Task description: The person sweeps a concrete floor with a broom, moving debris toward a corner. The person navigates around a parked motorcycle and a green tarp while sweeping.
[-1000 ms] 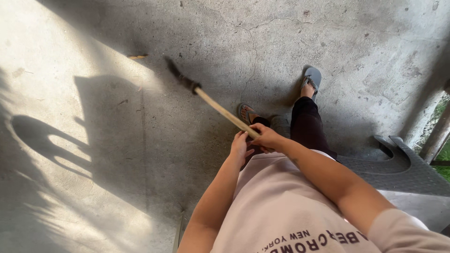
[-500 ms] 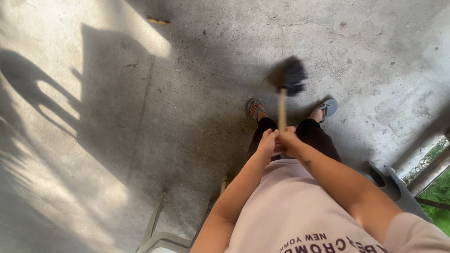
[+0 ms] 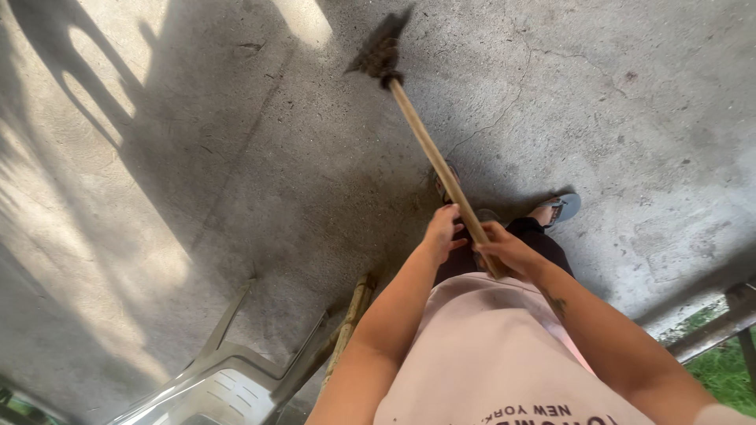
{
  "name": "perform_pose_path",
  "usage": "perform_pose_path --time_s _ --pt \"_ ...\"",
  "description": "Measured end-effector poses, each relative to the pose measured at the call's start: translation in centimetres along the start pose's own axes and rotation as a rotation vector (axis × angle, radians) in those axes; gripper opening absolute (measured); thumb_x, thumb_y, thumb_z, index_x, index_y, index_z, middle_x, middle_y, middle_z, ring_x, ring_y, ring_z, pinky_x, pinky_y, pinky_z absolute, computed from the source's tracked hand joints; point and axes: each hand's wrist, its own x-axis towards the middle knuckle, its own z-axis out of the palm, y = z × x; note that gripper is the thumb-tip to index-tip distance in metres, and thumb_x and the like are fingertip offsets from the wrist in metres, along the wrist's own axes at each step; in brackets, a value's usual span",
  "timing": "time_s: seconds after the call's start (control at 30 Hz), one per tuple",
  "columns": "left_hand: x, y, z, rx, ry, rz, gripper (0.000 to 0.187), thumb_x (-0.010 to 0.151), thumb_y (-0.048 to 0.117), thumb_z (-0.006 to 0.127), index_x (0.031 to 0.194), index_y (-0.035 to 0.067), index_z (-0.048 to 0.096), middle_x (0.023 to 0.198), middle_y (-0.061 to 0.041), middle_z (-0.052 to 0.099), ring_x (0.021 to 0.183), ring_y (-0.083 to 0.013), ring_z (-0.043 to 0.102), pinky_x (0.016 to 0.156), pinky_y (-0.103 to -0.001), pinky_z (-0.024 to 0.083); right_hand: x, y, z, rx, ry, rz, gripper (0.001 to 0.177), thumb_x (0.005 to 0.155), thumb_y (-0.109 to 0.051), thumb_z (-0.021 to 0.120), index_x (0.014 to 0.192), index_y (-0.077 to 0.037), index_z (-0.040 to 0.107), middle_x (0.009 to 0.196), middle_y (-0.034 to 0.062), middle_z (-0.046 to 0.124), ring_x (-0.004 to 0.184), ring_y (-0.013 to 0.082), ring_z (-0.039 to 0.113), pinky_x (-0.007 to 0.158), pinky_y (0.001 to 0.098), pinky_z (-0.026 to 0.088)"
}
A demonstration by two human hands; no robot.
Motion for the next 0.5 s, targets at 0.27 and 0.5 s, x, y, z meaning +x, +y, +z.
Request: perform_pose_path --time_s 0.27,0.5 --pt "1.7 -2.4 8.4 0.314 -0.377 0.007 0.053 0.098 0.047 0.051 0.143 0.018 0.050 0.142 0.000 0.056 0.121 -0.0194 0.053 0.095 -0.042 0.046 -10.8 6.4 -4.3 0.187 0.536 0.015 0.053 0.099 -0.026 0.051 0.149 -0.031 0.034 0.072 0.0077 0.051 0.049 0.0163 0.045 0.040 0.0319 0.040" --pt "4.0 -2.4 6.5 0.167 -0.224 -0.036 0.049 0.098 0.046 0.050 0.140 0.021 0.048 0.139 0.002 0.055 0.115 -0.0200 0.057 0.092 -0.042 0.048 3.4 6.1 -11.7 0.681 0.595 -0.251 0.041 0.098 -0.007 0.065 0.122 -0.013 0.033 0.071 -0.0037 0.038 0.052 0.0088 0.039 0.040 0.0235 0.033"
